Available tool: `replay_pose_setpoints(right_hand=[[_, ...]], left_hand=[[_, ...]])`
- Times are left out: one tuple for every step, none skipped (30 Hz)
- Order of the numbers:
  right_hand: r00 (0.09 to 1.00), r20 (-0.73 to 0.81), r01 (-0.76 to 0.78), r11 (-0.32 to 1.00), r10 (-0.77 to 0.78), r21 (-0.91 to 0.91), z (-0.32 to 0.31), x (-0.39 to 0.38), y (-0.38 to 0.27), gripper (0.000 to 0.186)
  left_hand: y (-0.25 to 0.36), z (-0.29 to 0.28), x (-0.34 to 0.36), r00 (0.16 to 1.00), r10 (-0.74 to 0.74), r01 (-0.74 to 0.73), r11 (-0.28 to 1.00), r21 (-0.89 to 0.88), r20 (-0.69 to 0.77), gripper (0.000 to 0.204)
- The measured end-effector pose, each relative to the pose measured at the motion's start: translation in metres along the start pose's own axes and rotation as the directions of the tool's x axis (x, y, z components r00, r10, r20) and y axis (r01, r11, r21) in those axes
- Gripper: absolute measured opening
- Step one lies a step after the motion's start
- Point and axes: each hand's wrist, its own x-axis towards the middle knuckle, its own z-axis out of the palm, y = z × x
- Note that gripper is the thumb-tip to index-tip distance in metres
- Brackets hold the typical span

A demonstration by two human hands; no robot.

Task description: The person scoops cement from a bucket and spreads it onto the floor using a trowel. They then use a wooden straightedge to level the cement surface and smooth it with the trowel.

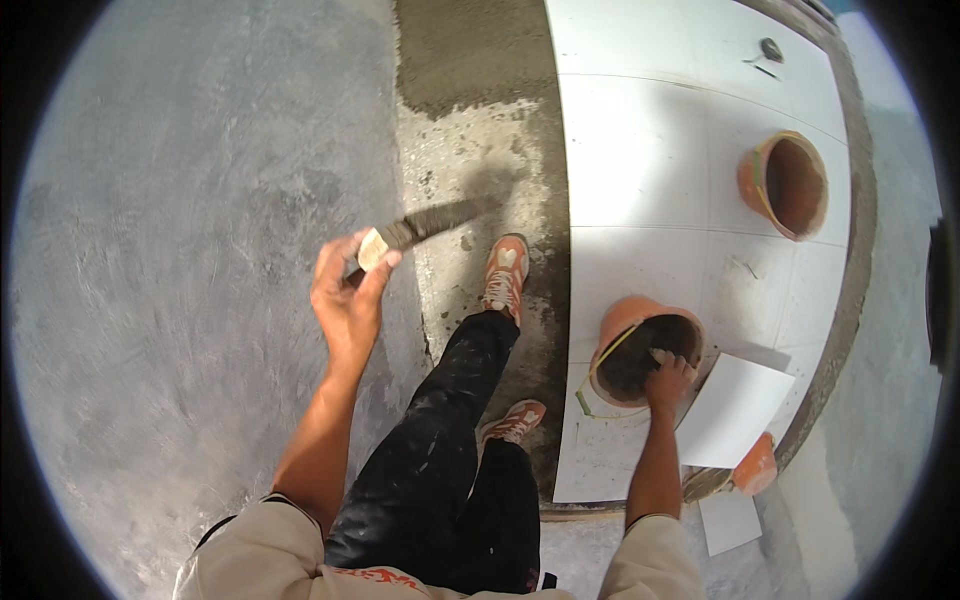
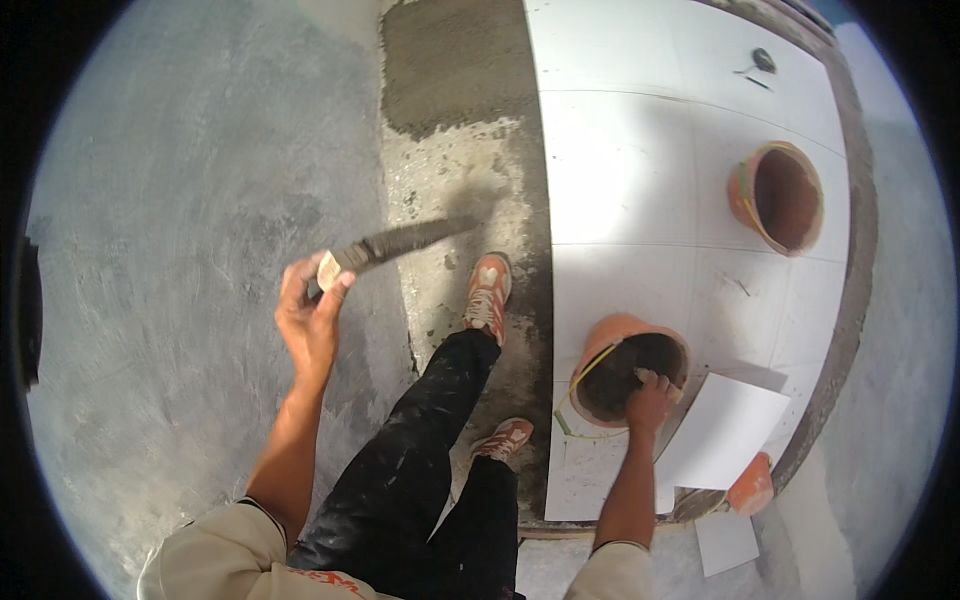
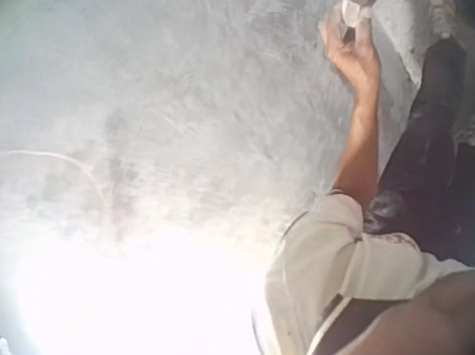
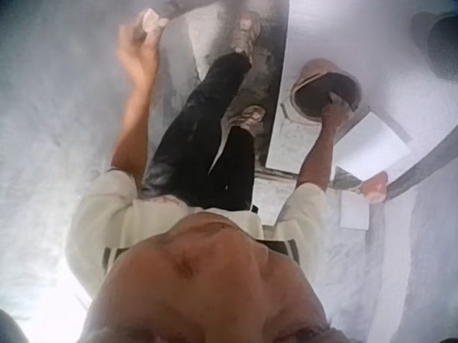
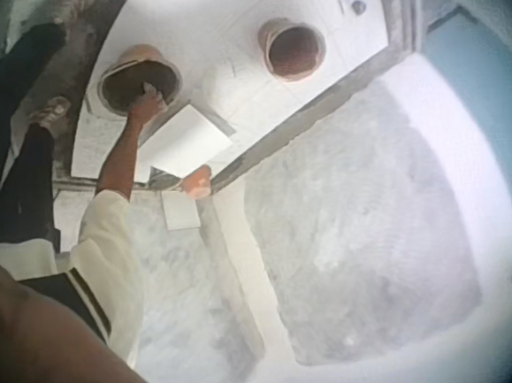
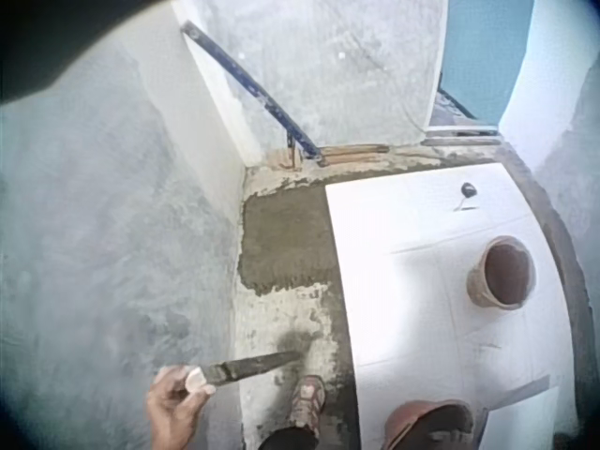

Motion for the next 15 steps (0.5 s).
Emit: replay_pose_setpoints(right_hand=[[0.995, -0.054, 0.076, 0.992, -0.082, -0.096, 0.010, 0.009, 0.024, 0.056], [0.981, -0.094, 0.150, 0.969, -0.171, -0.194, 0.018, 0.015, 0.041, 0.056], [0.956, -0.118, 0.227, 0.930, -0.270, -0.290, 0.026, 0.017, 0.048, 0.055], [0.961, -0.045, 0.245, 0.914, -0.274, -0.323, 0.027, 0.020, 0.047, 0.054], [0.965, 0.012, 0.249, 0.901, -0.262, -0.356, 0.022, 0.027, 0.047, 0.052], [0.969, 0.066, 0.245, 0.888, -0.239, -0.388, 0.014, 0.028, 0.052, 0.051], [0.970, 0.137, 0.235, 0.927, -0.203, -0.293, 0.008, 0.022, 0.049, 0.050], [0.959, 0.210, 0.230, 0.953, -0.188, -0.198, -0.001, 0.019, 0.041, 0.050], [0.944, 0.281, 0.210, 0.972, -0.174, -0.104, -0.011, 0.015, 0.031, 0.050], [0.954, 0.278, 0.133, 0.989, -0.112, -0.058, -0.021, -0.004, 0.019, 0.053], [0.961, 0.272, 0.052, 0.999, -0.046, -0.016, -0.031, -0.027, 0.018, 0.055], [0.938, 0.346, -0.032, 0.994, -0.005, 0.103, -0.032, -0.049, 0.037, 0.060], [0.929, 0.366, -0.104, 0.988, 0.058, 0.110, -0.023, -0.074, 0.063, 0.062], [0.895, 0.421, -0.209, 0.972, 0.146, 0.105, -0.026, -0.093, 0.061, 0.059], [0.911, 0.350, -0.289, 0.944, 0.219, 0.162, -0.027, -0.114, 0.060, 0.059]], left_hand=[[-0.013, 0.008, 0.010, 0.998, 0.055, -0.056, 0.998, -0.025, -0.040, 0.032], [-0.021, 0.013, 0.020, 0.997, 0.003, -0.008, 0.997, -0.076, -0.072, 0.032], [-0.028, 0.016, 0.026, 0.993, -0.053, 0.041, 0.992, -0.119, -0.105, 0.032], [-0.034, 0.020, 0.032, 0.984, -0.111, 0.087, 0.982, -0.166, -0.139, 0.032], [-0.037, 0.030, 0.040, 0.978, -0.123, 0.078, 0.965, -0.251, -0.168, 0.031], [-0.042, 0.042, 0.046, 0.977, -0.114, 0.060, 0.958, -0.281, -0.179, 0.031], [-0.053, 0.047, 0.052, 0.974, -0.112, 0.051, 0.954, -0.294, -0.196, 0.030], [-0.063, 0.046, 0.057, 0.967, -0.113, 0.040, 0.953, -0.301, -0.229, 0.030], [-0.073, 0.044, 0.061, 0.969, -0.116, 0.044, 0.950, -0.308, -0.220, 0.030], [-0.077, 0.042, 0.064, 0.968, -0.132, 0.078, 0.967, -0.244, -0.213, 0.030], [-0.078, 0.042, 0.067, 0.967, -0.151, 0.113, 0.976, -0.188, -0.205, 0.031], [-0.079, 0.048, 0.071, 0.967, -0.176, 0.151, 0.978, -0.145, -0.184, 0.031], [-0.086, 0.060, 0.073, 0.971, -0.175, 0.142, 0.970, -0.198, -0.164, 0.032], [-0.086, 0.062, 0.075, 0.968, -0.197, 0.158, 0.961, -0.226, -0.159, 0.031], [-0.081, 0.066, 0.077, 0.965, -0.213, 0.168, 0.951, -0.259, -0.154, 0.030]])
